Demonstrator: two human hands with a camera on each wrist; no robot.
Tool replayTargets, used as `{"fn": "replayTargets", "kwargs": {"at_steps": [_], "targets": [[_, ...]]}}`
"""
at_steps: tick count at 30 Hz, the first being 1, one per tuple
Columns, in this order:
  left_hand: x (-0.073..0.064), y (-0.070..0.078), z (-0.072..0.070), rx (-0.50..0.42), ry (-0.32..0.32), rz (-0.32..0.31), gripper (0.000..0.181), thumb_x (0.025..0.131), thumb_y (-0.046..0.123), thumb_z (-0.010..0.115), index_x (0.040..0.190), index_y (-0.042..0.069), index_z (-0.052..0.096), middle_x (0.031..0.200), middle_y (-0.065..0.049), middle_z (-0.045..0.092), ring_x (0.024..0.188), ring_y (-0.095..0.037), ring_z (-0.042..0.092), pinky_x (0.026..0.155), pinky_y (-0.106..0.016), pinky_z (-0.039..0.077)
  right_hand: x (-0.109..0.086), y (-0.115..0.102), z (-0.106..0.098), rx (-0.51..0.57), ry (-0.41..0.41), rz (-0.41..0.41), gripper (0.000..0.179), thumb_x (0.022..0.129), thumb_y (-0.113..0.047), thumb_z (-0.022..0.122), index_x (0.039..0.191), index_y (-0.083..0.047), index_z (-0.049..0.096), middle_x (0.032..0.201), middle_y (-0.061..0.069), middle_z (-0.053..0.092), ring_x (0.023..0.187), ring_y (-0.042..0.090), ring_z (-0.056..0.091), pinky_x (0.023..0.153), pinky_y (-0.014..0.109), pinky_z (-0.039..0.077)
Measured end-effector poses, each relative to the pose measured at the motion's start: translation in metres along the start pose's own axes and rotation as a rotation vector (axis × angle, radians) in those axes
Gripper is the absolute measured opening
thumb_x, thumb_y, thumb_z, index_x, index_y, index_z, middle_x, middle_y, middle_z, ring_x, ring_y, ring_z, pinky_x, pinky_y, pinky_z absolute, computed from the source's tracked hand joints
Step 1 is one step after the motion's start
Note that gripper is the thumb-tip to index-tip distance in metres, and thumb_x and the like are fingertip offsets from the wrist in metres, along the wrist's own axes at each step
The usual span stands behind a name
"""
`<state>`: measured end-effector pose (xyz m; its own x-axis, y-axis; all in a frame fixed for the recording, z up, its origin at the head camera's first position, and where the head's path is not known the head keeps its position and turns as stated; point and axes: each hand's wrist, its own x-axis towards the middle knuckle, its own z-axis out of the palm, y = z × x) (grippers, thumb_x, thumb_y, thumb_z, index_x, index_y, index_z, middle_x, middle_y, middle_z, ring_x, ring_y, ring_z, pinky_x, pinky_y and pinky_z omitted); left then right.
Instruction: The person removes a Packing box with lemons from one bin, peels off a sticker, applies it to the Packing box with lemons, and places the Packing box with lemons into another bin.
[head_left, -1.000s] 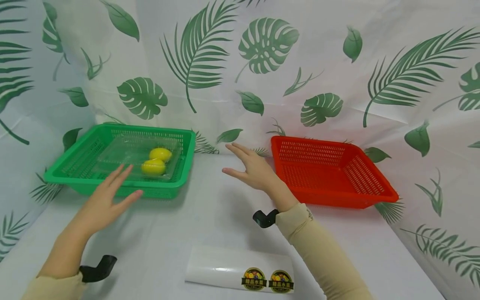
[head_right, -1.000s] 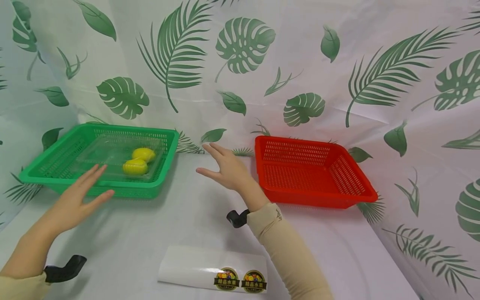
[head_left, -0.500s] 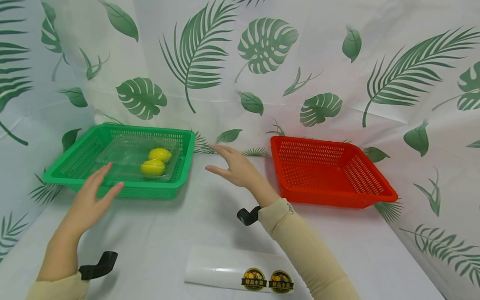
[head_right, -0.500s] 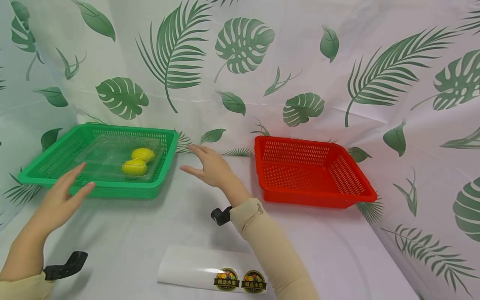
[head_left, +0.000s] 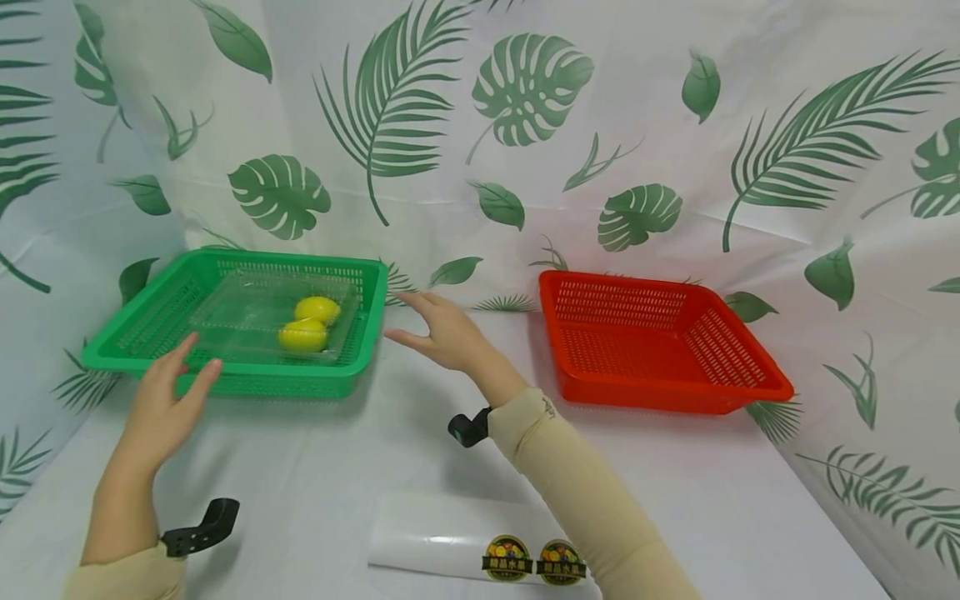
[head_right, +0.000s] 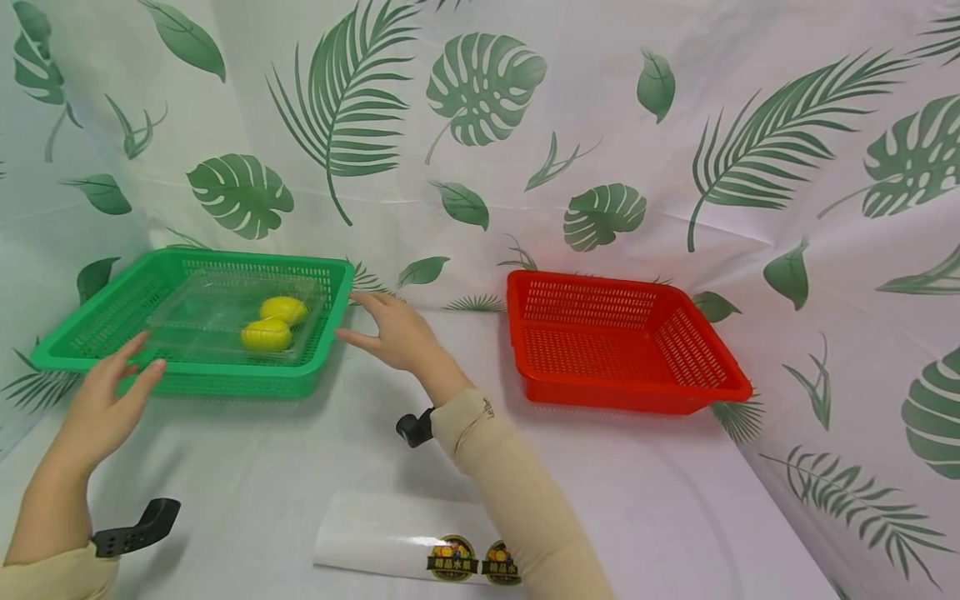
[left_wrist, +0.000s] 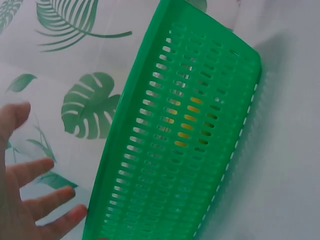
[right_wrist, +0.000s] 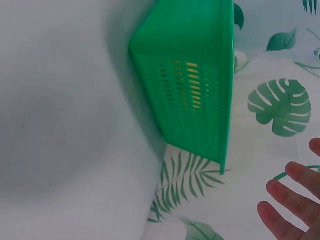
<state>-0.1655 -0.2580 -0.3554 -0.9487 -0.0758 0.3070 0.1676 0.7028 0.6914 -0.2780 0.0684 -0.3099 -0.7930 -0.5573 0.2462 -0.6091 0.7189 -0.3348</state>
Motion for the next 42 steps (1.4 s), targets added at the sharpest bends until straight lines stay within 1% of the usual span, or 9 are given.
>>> {"fn": "replayTargets", "kwargs": {"at_steps": [9,13,18,21,23,26,31,36,42], "targets": [[0.000,-0.009,0.001,-0.095,0.073,-0.204,0.064,0.098,0.034,0.032,0.146,0.002,0.004,0.140,-0.038,0.003,0.114,-0.058,0.029,0.084,-0.066,0.033,0.013,-0.015,0.015,0.069,-0.031,-0.018,0.060,0.090,-0.048,0.051,0.139,-0.017,0.038,0.140,0.002,0.040,0.128,0.018,0.037,0.105,0.033,0.032],[0.001,-0.010,0.003,-0.180,0.121,-0.349,0.066,0.096,0.037,0.034,0.147,0.009,0.004,0.144,-0.028,-0.002,0.123,-0.050,0.027,0.083,-0.050,0.041,0.019,-0.021,0.024,0.096,-0.043,-0.003,0.062,0.089,-0.050,0.052,0.139,-0.018,0.038,0.138,0.003,0.043,0.119,0.017,0.045,0.097,0.032,0.041],[0.006,-0.007,0.006,-0.333,0.236,-0.546,0.067,0.094,0.037,0.042,0.148,0.020,0.007,0.147,-0.012,-0.004,0.130,-0.031,0.028,0.092,-0.029,0.042,0.028,-0.027,0.034,0.112,-0.054,-0.015,0.061,0.089,-0.050,0.051,0.138,-0.016,0.040,0.133,0.003,0.048,0.110,0.016,0.050,0.091,0.030,0.044],[0.008,-0.006,0.007,-0.494,0.315,-0.627,0.069,0.092,0.030,0.048,0.147,0.025,0.007,0.146,-0.004,-0.004,0.111,-0.018,0.045,0.081,-0.015,0.046,0.032,-0.030,0.036,0.111,-0.068,-0.025,0.059,0.089,-0.048,0.051,0.138,-0.016,0.040,0.134,0.002,0.047,0.118,0.018,0.046,0.097,0.032,0.041],[0.009,-0.006,0.008,-0.607,0.353,-0.658,0.071,0.092,0.026,0.050,0.146,0.028,0.004,0.145,-0.003,-0.003,0.095,-0.008,0.046,0.069,-0.009,0.046,0.035,-0.032,0.036,0.107,-0.073,-0.027,0.058,0.090,-0.047,0.051,0.138,-0.016,0.041,0.136,0.002,0.045,0.123,0.019,0.042,0.101,0.033,0.037],[0.011,-0.006,0.009,-0.801,0.379,-0.684,0.076,0.092,0.022,0.051,0.144,0.031,-0.003,0.141,-0.002,0.008,0.086,-0.002,0.043,0.065,-0.009,0.048,0.037,-0.036,0.037,0.107,-0.076,-0.028,0.056,0.090,-0.045,0.052,0.137,-0.016,0.042,0.136,0.002,0.046,0.122,0.018,0.043,0.101,0.032,0.038],[0.012,-0.007,0.016,-1.107,0.355,-0.708,0.083,0.091,0.015,0.052,0.141,0.032,-0.012,0.130,0.003,0.024,0.092,-0.004,0.054,0.078,-0.019,0.050,0.041,-0.040,0.037,0.104,-0.076,-0.029,0.055,0.090,-0.042,0.054,0.136,-0.014,0.044,0.133,0.003,0.049,0.116,0.017,0.049,0.096,0.027,0.041],[0.011,-0.007,0.023,-1.254,0.296,-0.703,0.081,0.090,0.013,0.056,0.141,0.026,-0.007,0.124,0.003,0.028,0.080,-0.006,0.061,0.080,-0.026,0.051,0.045,-0.044,0.041,0.086,-0.080,-0.045,0.054,0.090,-0.042,0.054,0.134,-0.011,0.046,0.129,0.004,0.052,0.116,0.015,0.049,0.096,0.026,0.040],[0.010,-0.007,0.027,-1.369,0.130,-0.589,0.043,0.090,0.014,0.058,0.122,0.013,0.028,0.101,-0.002,0.040,0.077,-0.012,0.064,0.075,-0.029,0.054,0.047,-0.045,0.045,0.091,-0.091,-0.028,0.054,0.090,-0.041,0.055,0.133,-0.010,0.047,0.126,0.005,0.055,0.113,0.016,0.051,0.094,0.026,0.043]]}}
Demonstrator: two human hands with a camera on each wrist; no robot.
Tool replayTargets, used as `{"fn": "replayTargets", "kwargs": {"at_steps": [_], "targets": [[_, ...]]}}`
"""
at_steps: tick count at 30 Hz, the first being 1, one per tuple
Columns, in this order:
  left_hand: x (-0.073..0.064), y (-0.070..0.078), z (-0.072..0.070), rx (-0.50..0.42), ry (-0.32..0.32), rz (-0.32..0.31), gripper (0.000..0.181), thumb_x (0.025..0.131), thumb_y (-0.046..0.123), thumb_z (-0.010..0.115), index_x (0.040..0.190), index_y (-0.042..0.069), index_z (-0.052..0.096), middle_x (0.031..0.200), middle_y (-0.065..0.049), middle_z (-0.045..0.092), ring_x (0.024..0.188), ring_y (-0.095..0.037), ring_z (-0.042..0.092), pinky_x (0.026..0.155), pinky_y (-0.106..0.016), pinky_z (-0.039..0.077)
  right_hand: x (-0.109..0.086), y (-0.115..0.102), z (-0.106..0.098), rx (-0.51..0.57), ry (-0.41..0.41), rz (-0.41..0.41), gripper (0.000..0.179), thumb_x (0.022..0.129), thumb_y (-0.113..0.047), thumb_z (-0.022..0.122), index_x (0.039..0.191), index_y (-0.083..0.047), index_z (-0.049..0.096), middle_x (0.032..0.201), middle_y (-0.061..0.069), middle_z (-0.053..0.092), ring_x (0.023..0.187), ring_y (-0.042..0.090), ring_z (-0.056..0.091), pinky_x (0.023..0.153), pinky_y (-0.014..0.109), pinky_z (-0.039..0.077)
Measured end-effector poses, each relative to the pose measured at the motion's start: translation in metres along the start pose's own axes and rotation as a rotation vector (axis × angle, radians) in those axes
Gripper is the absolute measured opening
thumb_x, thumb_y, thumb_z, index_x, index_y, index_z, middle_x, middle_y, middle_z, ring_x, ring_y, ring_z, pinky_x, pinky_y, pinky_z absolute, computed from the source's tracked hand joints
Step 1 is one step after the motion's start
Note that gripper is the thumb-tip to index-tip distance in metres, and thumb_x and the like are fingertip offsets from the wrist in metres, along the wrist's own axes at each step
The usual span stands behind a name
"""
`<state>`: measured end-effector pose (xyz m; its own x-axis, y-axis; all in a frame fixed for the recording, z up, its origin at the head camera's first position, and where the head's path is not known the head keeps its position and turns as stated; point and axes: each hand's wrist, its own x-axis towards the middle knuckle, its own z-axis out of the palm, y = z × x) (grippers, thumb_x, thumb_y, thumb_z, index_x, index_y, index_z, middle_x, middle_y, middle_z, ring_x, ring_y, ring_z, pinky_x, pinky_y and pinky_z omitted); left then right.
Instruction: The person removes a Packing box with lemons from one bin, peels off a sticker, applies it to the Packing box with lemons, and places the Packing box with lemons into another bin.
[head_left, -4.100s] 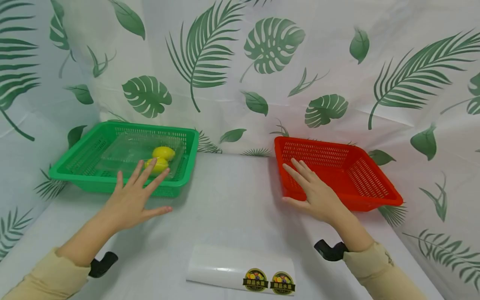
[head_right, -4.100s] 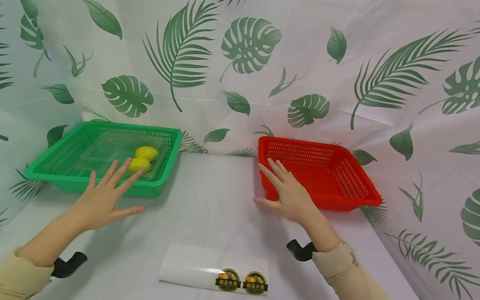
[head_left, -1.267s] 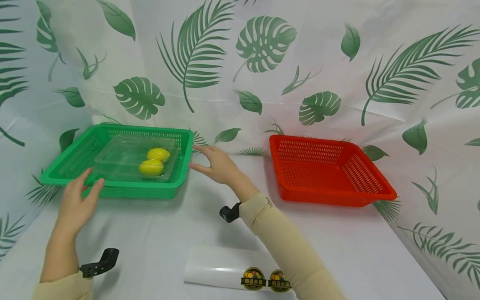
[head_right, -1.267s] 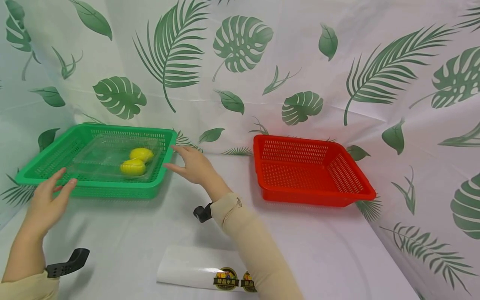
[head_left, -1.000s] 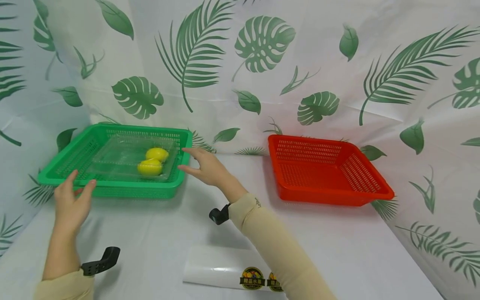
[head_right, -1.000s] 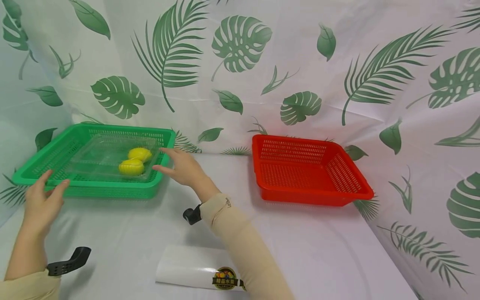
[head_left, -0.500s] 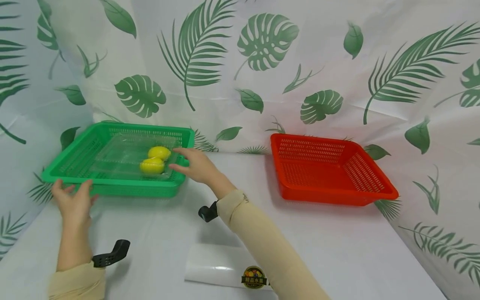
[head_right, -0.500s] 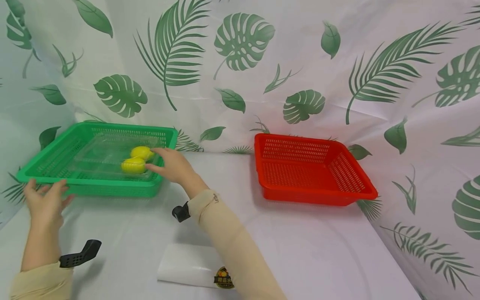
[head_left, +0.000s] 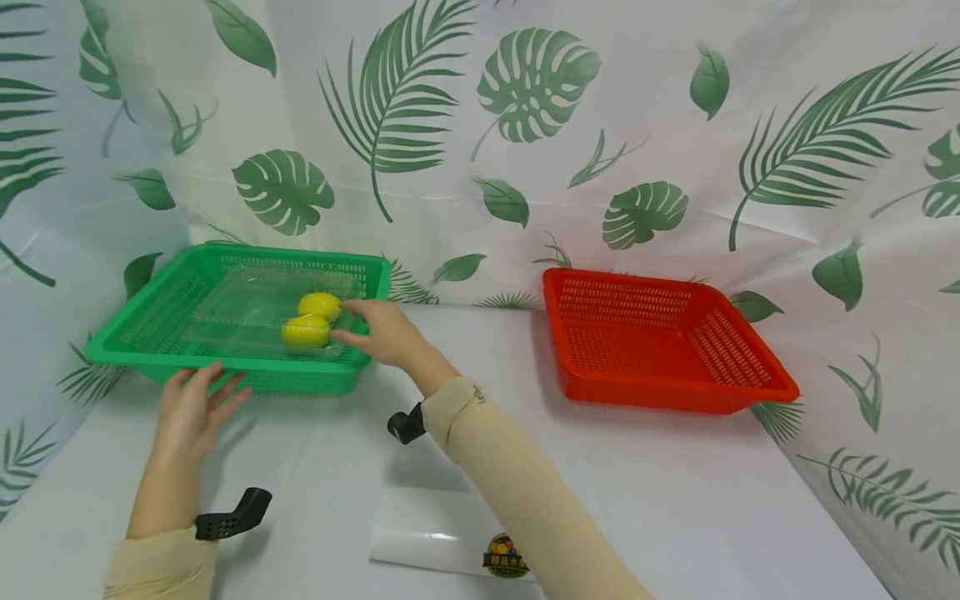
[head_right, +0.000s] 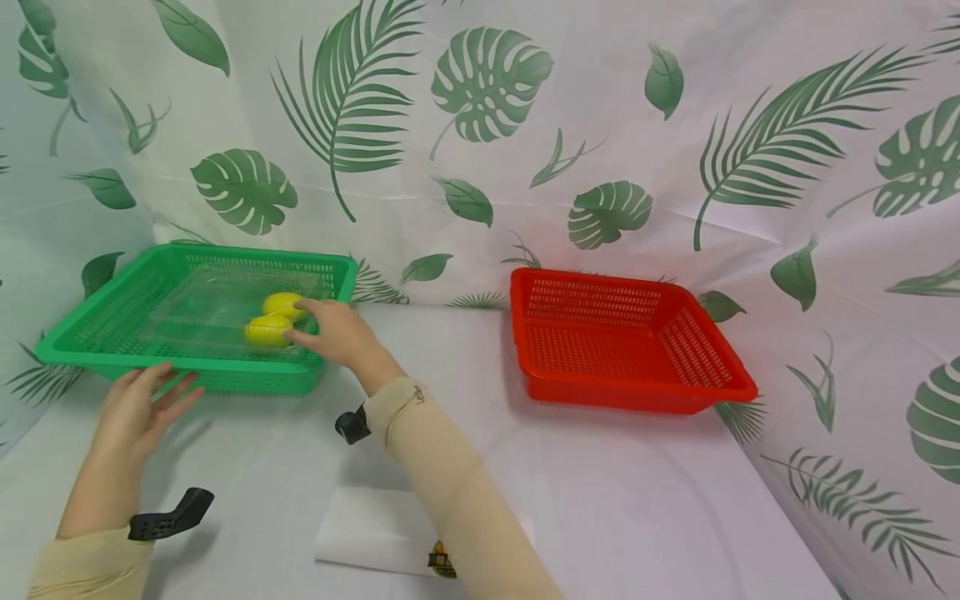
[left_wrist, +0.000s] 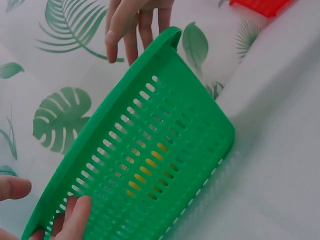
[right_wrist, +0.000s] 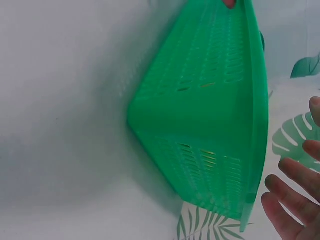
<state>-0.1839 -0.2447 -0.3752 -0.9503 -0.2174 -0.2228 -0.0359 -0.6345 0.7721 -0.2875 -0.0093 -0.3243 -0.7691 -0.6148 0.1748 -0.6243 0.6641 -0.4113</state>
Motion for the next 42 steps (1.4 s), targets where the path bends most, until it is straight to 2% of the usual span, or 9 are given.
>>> {"fn": "replayTargets", "kwargs": {"at_steps": [1,7,11,15,19,24,27,35,42], "targets": [[0.000,0.000,0.000,0.000,-0.016,-0.005,0.037,0.090,0.014,0.058,0.115,0.012,0.031,0.100,-0.003,0.040,0.078,-0.013,0.065,0.075,-0.029,0.054,0.000,0.000,0.001,0.004,-0.001,0.004,0.053,0.090,-0.040,0.055,0.133,-0.010,0.047,0.126,0.006,0.055,0.112,0.016,0.052,0.093,0.026,0.043],[0.003,-0.003,0.003,-0.049,-0.079,-0.071,0.033,0.091,0.014,0.056,0.109,0.011,0.029,0.102,-0.004,0.037,0.081,-0.014,0.064,0.081,-0.030,0.052,0.005,0.001,0.006,0.008,0.000,0.017,0.050,0.090,-0.036,0.056,0.131,-0.010,0.049,0.123,0.006,0.056,0.108,0.016,0.054,0.089,0.025,0.045],[0.005,-0.004,0.007,-0.105,-0.105,-0.164,0.053,0.092,0.015,0.054,0.131,0.020,0.019,0.113,-0.002,0.030,0.082,-0.016,0.062,0.088,-0.030,0.048,0.009,0.001,0.013,0.002,-0.008,0.019,0.050,0.090,-0.037,0.056,0.131,-0.010,0.049,0.124,0.007,0.056,0.111,0.015,0.053,0.091,0.027,0.045],[0.007,-0.004,0.009,-0.187,-0.094,-0.257,0.079,0.093,0.013,0.051,0.144,0.033,-0.006,0.120,-0.001,0.027,0.079,-0.021,0.061,0.092,-0.029,0.046,0.011,-0.001,0.015,0.006,-0.018,0.028,0.051,0.090,-0.038,0.056,0.132,-0.010,0.049,0.125,0.008,0.055,0.112,0.016,0.052,0.092,0.027,0.044],[0.010,-0.006,0.008,-0.221,-0.085,-0.308,0.074,0.094,0.013,0.050,0.144,0.035,0.001,0.122,-0.001,0.027,0.079,-0.023,0.060,0.094,-0.028,0.044,0.014,-0.002,0.016,-0.002,-0.016,0.041,0.049,0.090,-0.037,0.056,0.131,-0.011,0.049,0.126,0.006,0.055,0.113,0.014,0.052,0.094,0.025,0.043],[0.012,-0.007,0.006,-0.205,-0.108,-0.302,0.035,0.095,0.012,0.048,0.125,0.020,0.032,0.120,-0.002,0.029,0.079,-0.024,0.062,0.094,-0.027,0.044,0.018,-0.005,0.018,0.005,-0.024,0.048,0.048,0.091,-0.037,0.055,0.131,-0.010,0.050,0.126,0.006,0.055,0.114,0.015,0.051,0.095,0.025,0.042],[0.014,-0.007,0.004,-0.179,-0.141,-0.274,0.021,0.094,0.011,0.048,0.113,0.013,0.039,0.119,-0.003,0.029,0.081,-0.023,0.063,0.093,-0.028,0.044,0.020,-0.006,0.019,-0.005,-0.034,0.055,0.048,0.091,-0.037,0.055,0.131,-0.010,0.050,0.126,0.006,0.055,0.115,0.016,0.051,0.096,0.026,0.041],[0.017,-0.008,-0.004,-0.196,-0.230,-0.252,0.004,0.094,0.008,0.049,0.097,0.005,0.050,0.105,-0.006,0.040,0.085,-0.026,0.064,0.089,-0.032,0.048,0.026,-0.011,0.024,-0.105,-0.057,0.108,0.050,0.090,-0.041,0.054,0.131,-0.012,0.050,0.127,0.002,0.054,0.119,0.016,0.047,0.098,0.025,0.040],[0.020,-0.007,-0.012,-0.174,-0.283,-0.259,0.006,0.095,0.009,0.047,0.096,0.005,0.052,0.106,-0.008,0.040,0.088,-0.026,0.064,0.092,-0.034,0.046,0.030,-0.016,0.026,-0.152,-0.079,0.189,0.055,0.090,-0.045,0.052,0.135,-0.014,0.045,0.131,0.001,0.051,0.122,0.017,0.044,0.099,0.028,0.039]]}}
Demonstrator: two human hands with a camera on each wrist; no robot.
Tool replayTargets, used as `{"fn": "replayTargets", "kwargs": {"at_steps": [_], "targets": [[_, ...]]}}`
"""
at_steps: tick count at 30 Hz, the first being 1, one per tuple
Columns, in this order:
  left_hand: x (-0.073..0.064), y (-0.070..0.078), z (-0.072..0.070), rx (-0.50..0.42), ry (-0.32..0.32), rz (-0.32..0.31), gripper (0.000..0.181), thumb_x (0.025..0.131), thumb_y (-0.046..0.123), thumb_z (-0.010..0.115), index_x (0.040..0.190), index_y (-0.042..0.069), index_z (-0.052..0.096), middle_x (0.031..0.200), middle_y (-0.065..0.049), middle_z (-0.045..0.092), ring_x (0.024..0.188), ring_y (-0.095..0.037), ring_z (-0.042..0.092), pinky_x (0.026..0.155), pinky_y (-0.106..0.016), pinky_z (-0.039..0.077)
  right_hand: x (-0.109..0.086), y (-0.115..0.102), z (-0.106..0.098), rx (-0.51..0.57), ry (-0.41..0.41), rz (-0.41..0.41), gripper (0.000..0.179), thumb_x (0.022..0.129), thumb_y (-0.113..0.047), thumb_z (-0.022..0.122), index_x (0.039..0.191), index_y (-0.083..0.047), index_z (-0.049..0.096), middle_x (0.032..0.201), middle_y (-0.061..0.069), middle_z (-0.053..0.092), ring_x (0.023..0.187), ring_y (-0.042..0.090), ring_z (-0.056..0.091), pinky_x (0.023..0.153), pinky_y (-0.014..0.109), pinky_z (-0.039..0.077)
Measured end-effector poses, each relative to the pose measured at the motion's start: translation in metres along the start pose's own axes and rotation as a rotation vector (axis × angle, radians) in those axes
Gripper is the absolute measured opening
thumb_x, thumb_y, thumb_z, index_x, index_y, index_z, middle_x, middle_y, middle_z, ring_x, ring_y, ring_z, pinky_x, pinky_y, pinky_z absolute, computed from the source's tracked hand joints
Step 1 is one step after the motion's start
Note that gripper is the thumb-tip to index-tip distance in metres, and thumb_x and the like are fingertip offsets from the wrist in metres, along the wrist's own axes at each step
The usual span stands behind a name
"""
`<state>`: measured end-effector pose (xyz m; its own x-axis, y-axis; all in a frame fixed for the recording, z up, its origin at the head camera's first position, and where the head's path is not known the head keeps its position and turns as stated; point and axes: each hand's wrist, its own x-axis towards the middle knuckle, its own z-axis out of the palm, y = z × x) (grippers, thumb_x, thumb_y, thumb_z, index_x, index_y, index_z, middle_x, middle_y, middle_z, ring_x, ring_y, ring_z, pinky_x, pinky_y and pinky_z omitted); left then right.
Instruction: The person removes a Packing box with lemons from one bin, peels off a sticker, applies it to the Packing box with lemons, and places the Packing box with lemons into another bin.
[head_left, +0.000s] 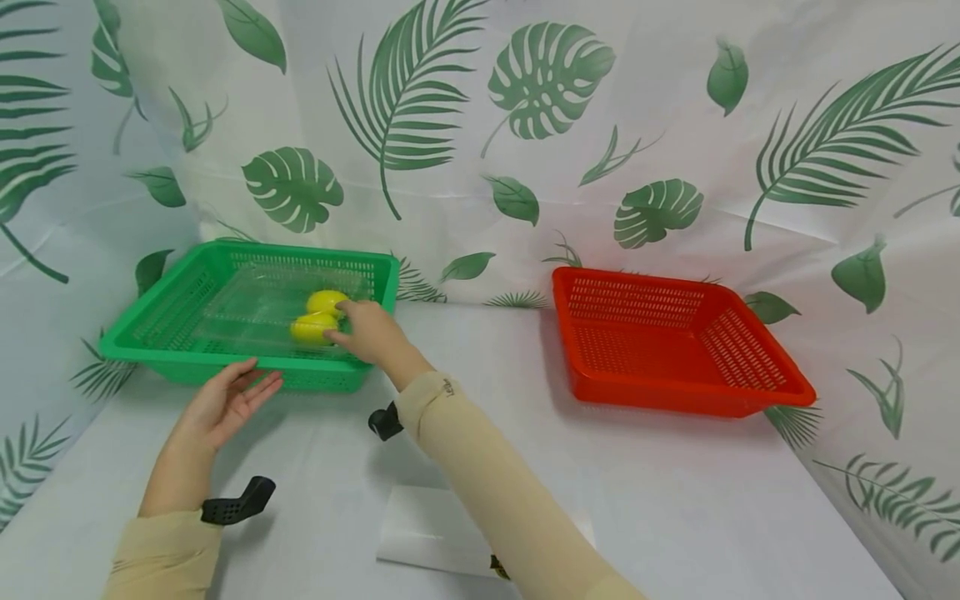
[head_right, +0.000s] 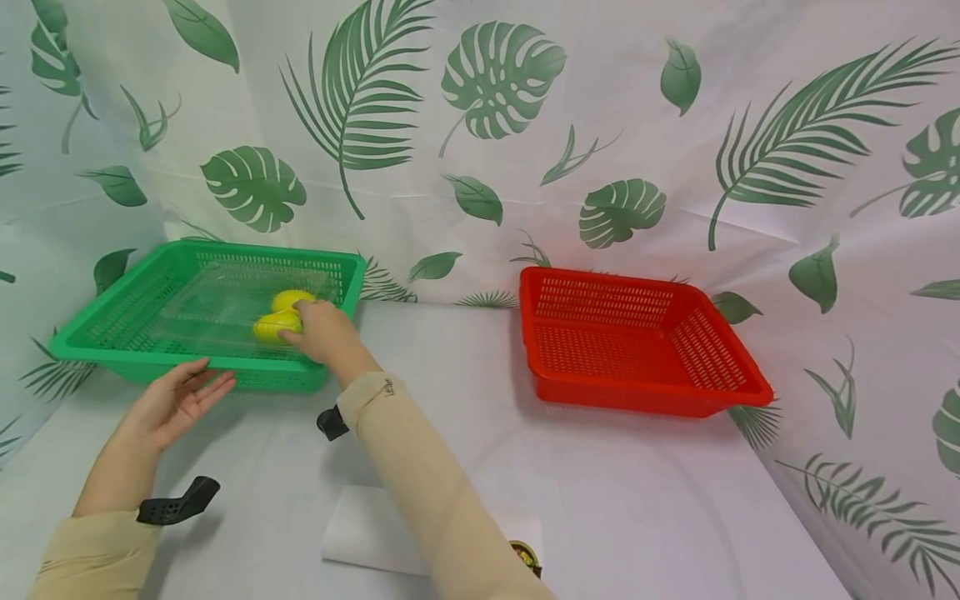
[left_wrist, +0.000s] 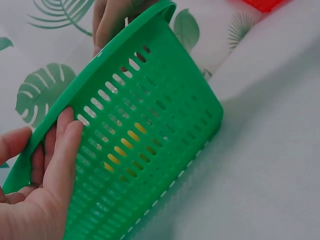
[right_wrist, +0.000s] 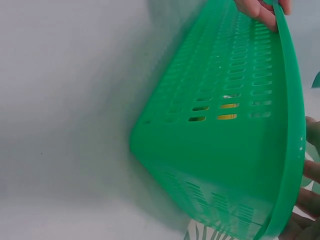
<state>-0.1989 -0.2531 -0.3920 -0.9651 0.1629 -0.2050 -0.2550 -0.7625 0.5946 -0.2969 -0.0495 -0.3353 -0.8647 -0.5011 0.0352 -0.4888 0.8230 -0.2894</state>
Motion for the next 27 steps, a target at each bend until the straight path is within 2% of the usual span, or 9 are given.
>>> {"fn": "replayTargets", "kwargs": {"at_steps": [8,16,22,27], "targets": [[0.001,0.002,-0.004,0.000,-0.015,0.008,0.011,0.095,0.009,0.046,0.092,0.003,0.055,0.103,-0.009,0.044,0.091,-0.028,0.063,0.095,-0.036,0.043,0.007,-0.010,0.002,-0.044,-0.035,0.062,0.062,0.091,-0.050,0.045,0.140,-0.012,0.037,0.136,0.005,0.046,0.125,0.019,0.041,0.102,0.029,0.036],[-0.001,0.003,-0.004,0.023,-0.013,0.020,0.013,0.096,0.009,0.045,0.092,0.003,0.056,0.101,-0.009,0.044,0.090,-0.028,0.064,0.093,-0.036,0.044,0.011,-0.023,0.006,0.013,-0.028,0.124,0.065,0.092,-0.052,0.041,0.141,-0.010,0.034,0.138,0.006,0.043,0.128,0.018,0.037,0.104,0.027,0.032],[0.001,0.002,-0.002,0.027,-0.020,0.018,0.012,0.096,0.009,0.045,0.093,0.003,0.055,0.104,-0.009,0.042,0.089,-0.027,0.064,0.092,-0.035,0.046,0.012,-0.030,0.009,0.001,0.006,0.232,0.064,0.093,-0.050,0.041,0.140,-0.008,0.034,0.139,0.009,0.039,0.125,0.020,0.040,0.102,0.028,0.035],[0.002,0.000,-0.001,0.052,-0.034,0.028,0.011,0.096,0.008,0.045,0.093,0.002,0.054,0.104,-0.009,0.045,0.089,-0.026,0.064,0.091,-0.035,0.046,0.015,-0.034,0.013,0.039,0.005,0.322,0.064,0.092,-0.050,0.043,0.140,-0.007,0.034,0.139,0.012,0.038,0.120,0.021,0.045,0.099,0.028,0.039]]}}
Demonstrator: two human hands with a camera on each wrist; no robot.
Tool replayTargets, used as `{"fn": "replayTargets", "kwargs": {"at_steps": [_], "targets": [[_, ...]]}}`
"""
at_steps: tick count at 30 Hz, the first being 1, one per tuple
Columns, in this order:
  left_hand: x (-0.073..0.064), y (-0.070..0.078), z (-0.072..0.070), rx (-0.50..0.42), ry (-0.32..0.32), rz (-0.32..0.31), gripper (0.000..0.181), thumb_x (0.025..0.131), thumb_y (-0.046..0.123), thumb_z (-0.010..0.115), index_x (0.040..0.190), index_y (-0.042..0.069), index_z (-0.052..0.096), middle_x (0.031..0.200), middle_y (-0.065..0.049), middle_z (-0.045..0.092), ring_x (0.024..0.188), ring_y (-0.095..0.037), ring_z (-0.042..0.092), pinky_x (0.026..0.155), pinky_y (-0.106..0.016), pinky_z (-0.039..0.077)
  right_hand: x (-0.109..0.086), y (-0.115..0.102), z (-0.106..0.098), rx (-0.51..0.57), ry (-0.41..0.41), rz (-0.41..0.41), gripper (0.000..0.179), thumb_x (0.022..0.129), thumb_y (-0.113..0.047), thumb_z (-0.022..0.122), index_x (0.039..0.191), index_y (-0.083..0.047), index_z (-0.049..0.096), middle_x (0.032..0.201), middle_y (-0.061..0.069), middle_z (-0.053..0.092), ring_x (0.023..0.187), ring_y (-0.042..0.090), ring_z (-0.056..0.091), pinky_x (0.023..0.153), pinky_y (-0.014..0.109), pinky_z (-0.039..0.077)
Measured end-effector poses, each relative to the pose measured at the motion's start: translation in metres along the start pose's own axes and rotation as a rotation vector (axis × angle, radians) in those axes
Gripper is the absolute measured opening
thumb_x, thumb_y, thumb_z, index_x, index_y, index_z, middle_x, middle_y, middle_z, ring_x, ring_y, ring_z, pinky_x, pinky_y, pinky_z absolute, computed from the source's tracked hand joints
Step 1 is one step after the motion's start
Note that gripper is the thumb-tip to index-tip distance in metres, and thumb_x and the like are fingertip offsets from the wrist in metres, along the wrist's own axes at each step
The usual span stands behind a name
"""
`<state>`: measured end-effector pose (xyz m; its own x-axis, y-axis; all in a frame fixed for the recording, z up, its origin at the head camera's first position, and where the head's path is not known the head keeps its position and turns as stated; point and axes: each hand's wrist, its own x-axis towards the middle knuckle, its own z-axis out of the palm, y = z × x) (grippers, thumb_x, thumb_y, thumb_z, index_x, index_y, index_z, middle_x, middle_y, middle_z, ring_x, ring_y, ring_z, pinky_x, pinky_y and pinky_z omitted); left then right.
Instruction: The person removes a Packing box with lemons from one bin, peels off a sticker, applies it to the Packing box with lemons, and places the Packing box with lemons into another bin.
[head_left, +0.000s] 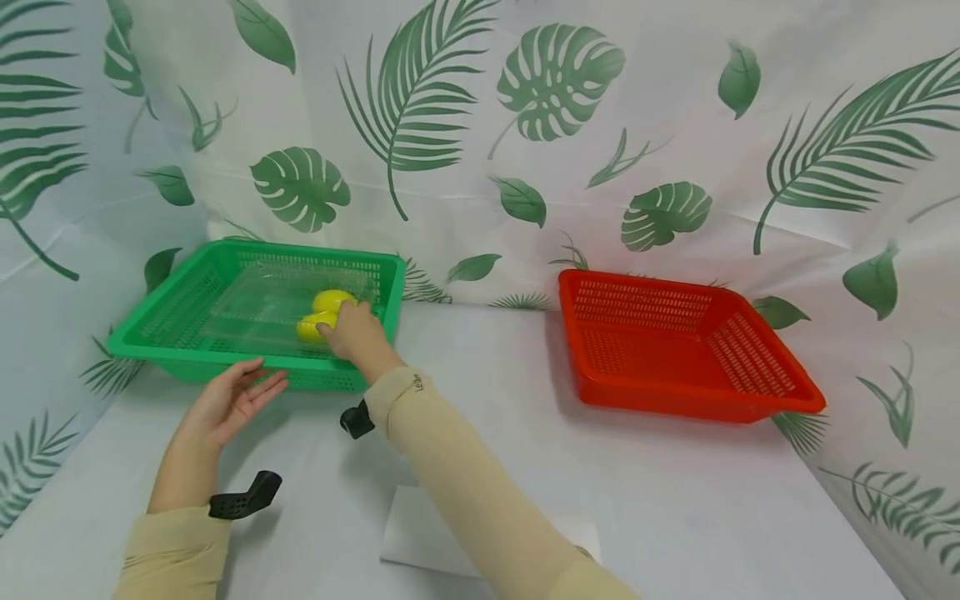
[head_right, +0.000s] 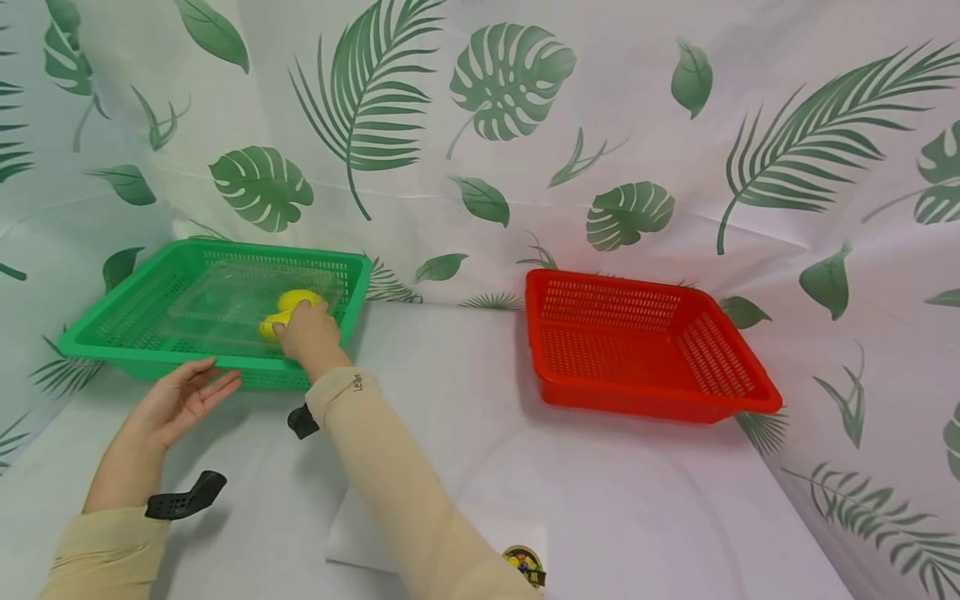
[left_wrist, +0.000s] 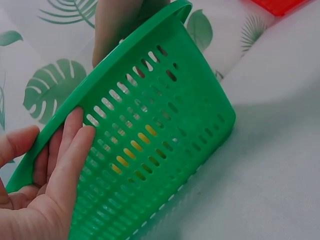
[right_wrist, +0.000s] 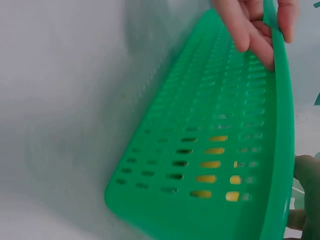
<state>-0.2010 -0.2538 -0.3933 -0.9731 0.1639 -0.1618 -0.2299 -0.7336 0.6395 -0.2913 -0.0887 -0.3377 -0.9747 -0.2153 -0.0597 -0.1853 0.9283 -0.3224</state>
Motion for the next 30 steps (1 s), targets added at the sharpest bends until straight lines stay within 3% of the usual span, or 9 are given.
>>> {"fn": "replayTargets", "kwargs": {"at_steps": [4,9,16,25,30], "targets": [[0.000,-0.002,0.000,0.015,0.010,0.013,0.007,0.096,0.008,0.045,0.094,0.004,0.051,0.105,-0.009,0.043,0.090,-0.025,0.064,0.087,-0.034,0.049,0.000,-0.003,0.003,0.033,-0.006,0.038,0.065,0.093,-0.050,0.042,0.141,-0.007,0.032,0.140,0.013,0.035,0.117,0.022,0.048,0.096,0.029,0.042],[0.000,-0.002,0.001,0.036,0.034,0.023,0.006,0.095,0.009,0.047,0.096,0.005,0.050,0.108,-0.008,0.039,0.090,-0.024,0.064,0.092,-0.034,0.045,0.001,-0.006,0.003,0.089,-0.007,0.073,0.064,0.094,-0.048,0.041,0.142,-0.007,0.030,0.143,0.014,0.031,0.118,0.023,0.047,0.096,0.029,0.042],[0.001,-0.002,0.002,0.019,0.044,0.036,0.009,0.095,0.009,0.047,0.093,0.004,0.054,0.102,-0.009,0.041,0.087,-0.026,0.065,0.088,-0.035,0.048,0.002,-0.009,0.007,0.094,-0.032,0.088,0.064,0.094,-0.047,0.041,0.143,-0.006,0.028,0.144,0.016,0.030,0.121,0.025,0.044,0.099,0.031,0.039],[0.009,-0.005,-0.012,0.039,0.010,0.062,0.007,0.091,0.011,0.056,0.093,0.004,0.055,0.101,-0.009,0.045,0.095,-0.027,0.063,0.088,-0.035,0.048,0.003,-0.010,0.011,0.155,-0.063,0.121,0.063,0.095,-0.045,0.040,0.145,-0.010,0.021,0.144,0.016,0.027,0.119,0.025,0.046,0.096,0.031,0.042],[0.004,-0.003,-0.004,0.021,0.042,0.044,0.007,0.092,0.010,0.053,0.091,0.004,0.057,0.101,-0.008,0.044,0.092,-0.026,0.064,0.090,-0.035,0.046,0.005,-0.008,0.012,0.200,-0.052,0.111,0.063,0.095,-0.046,0.039,0.144,-0.011,0.023,0.145,0.015,0.026,0.123,0.025,0.042,0.098,0.032,0.041]]}}
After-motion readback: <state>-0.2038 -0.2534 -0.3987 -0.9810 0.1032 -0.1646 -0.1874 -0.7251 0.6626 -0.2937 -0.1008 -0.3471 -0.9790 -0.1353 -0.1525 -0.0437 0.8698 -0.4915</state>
